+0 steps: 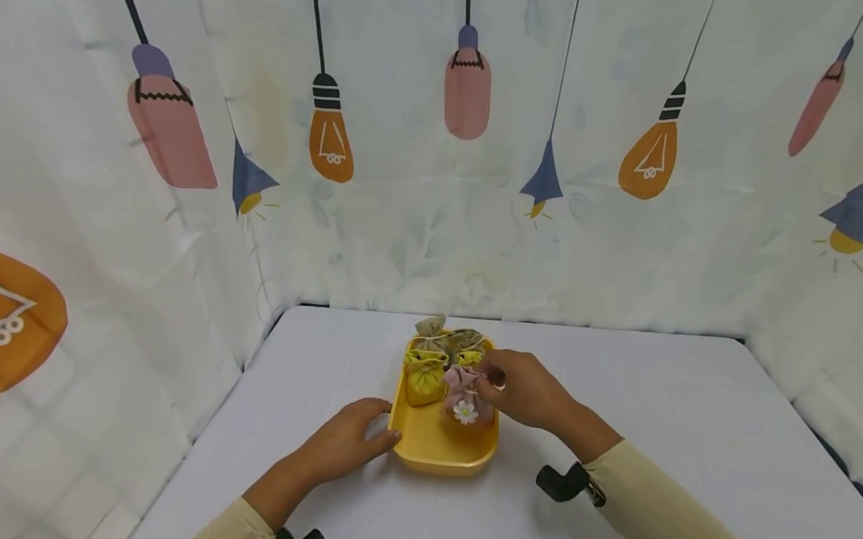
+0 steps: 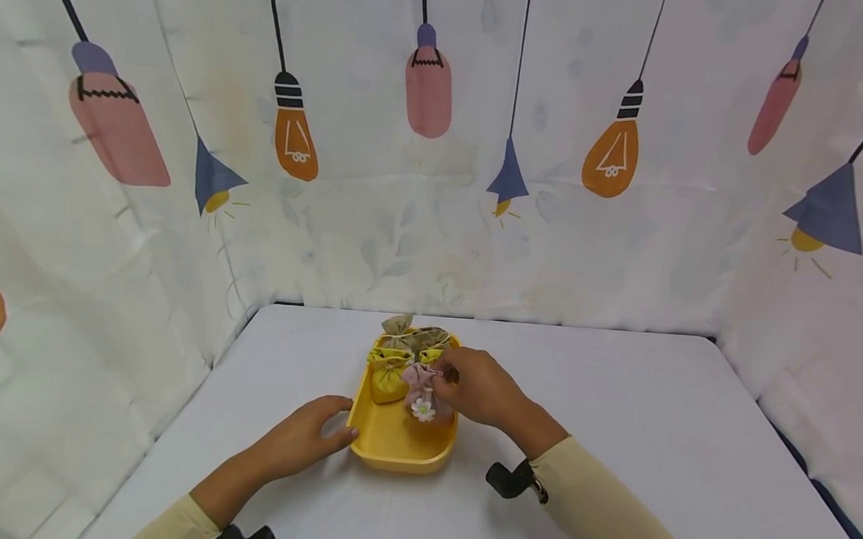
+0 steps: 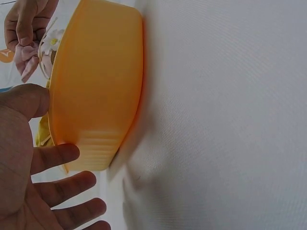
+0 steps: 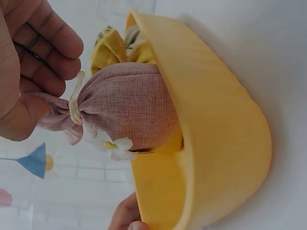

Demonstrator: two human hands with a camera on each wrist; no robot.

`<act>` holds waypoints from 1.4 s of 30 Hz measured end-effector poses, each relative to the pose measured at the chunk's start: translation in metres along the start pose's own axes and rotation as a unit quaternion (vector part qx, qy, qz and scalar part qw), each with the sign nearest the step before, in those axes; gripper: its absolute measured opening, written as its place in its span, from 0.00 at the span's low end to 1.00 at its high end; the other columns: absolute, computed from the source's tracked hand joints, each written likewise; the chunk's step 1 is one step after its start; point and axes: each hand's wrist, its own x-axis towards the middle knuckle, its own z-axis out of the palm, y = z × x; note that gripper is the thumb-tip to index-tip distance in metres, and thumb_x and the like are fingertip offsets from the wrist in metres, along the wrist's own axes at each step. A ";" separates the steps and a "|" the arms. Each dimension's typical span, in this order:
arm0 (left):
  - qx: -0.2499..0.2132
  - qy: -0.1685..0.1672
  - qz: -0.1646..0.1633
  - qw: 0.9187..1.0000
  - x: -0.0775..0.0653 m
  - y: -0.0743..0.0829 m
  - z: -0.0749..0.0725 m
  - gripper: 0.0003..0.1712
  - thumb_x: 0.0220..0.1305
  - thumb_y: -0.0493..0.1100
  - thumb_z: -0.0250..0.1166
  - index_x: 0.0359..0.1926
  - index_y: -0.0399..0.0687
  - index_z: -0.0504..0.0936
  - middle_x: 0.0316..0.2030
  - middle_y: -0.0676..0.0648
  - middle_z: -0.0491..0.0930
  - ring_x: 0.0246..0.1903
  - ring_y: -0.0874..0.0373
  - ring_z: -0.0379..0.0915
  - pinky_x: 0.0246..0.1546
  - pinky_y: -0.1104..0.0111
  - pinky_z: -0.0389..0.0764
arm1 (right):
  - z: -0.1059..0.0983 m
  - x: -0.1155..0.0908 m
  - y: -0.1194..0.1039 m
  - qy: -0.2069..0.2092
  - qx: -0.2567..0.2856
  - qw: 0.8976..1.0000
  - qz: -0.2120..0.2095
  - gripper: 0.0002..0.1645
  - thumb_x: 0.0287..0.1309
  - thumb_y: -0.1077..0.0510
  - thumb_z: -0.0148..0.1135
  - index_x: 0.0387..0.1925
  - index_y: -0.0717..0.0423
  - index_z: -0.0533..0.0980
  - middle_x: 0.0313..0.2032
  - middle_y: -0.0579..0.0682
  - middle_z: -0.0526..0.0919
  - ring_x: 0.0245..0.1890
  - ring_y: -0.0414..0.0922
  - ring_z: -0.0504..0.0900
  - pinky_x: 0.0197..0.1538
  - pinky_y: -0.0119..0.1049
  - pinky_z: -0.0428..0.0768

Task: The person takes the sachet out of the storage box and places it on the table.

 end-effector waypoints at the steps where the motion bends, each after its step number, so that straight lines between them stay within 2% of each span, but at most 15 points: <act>1: -0.001 0.000 -0.001 1.000 0.000 0.000 0.000 0.31 0.69 0.61 0.66 0.64 0.48 0.78 0.65 0.45 0.75 0.68 0.43 0.67 0.67 0.43 0.67 | -0.002 0.000 0.000 0.003 -0.002 1.000 -0.001 0.03 0.65 0.57 0.68 0.39 0.49 0.81 0.34 0.38 0.81 0.35 0.38 0.79 0.39 0.32 0.83; 8: -0.002 -0.003 -0.007 1.000 0.001 -0.001 0.000 0.33 0.69 0.62 0.65 0.65 0.47 0.77 0.65 0.44 0.75 0.68 0.42 0.67 0.67 0.41 0.67 | -0.014 -0.001 0.000 0.021 -0.009 0.999 -0.025 0.03 0.66 0.57 0.67 0.40 0.50 0.80 0.35 0.38 0.81 0.36 0.37 0.79 0.42 0.36 0.84; 18: -0.003 -0.002 -0.014 1.000 0.000 -0.002 0.002 0.34 0.70 0.63 0.65 0.67 0.48 0.76 0.66 0.44 0.73 0.69 0.43 0.65 0.67 0.42 0.67 | -0.033 -0.007 -0.001 0.044 -0.019 0.999 -0.021 0.04 0.66 0.57 0.68 0.41 0.50 0.82 0.35 0.38 0.81 0.36 0.38 0.79 0.41 0.35 0.83; 33: -0.002 -0.008 -0.017 1.000 -0.003 0.002 -0.002 0.35 0.69 0.63 0.65 0.67 0.48 0.76 0.66 0.44 0.74 0.68 0.43 0.66 0.67 0.42 0.67 | -0.054 -0.026 0.029 0.087 -0.034 0.995 -0.019 0.03 0.65 0.60 0.68 0.39 0.49 0.82 0.33 0.38 0.82 0.35 0.37 0.79 0.37 0.37 0.83; 42: -0.009 -0.007 -0.023 1.000 -0.003 0.000 0.001 0.35 0.69 0.64 0.65 0.68 0.48 0.75 0.66 0.44 0.73 0.69 0.43 0.65 0.67 0.42 0.67 | -0.068 -0.038 0.040 0.103 -0.037 0.994 0.002 0.04 0.64 0.61 0.67 0.38 0.48 0.82 0.32 0.37 0.82 0.35 0.39 0.80 0.36 0.38 0.81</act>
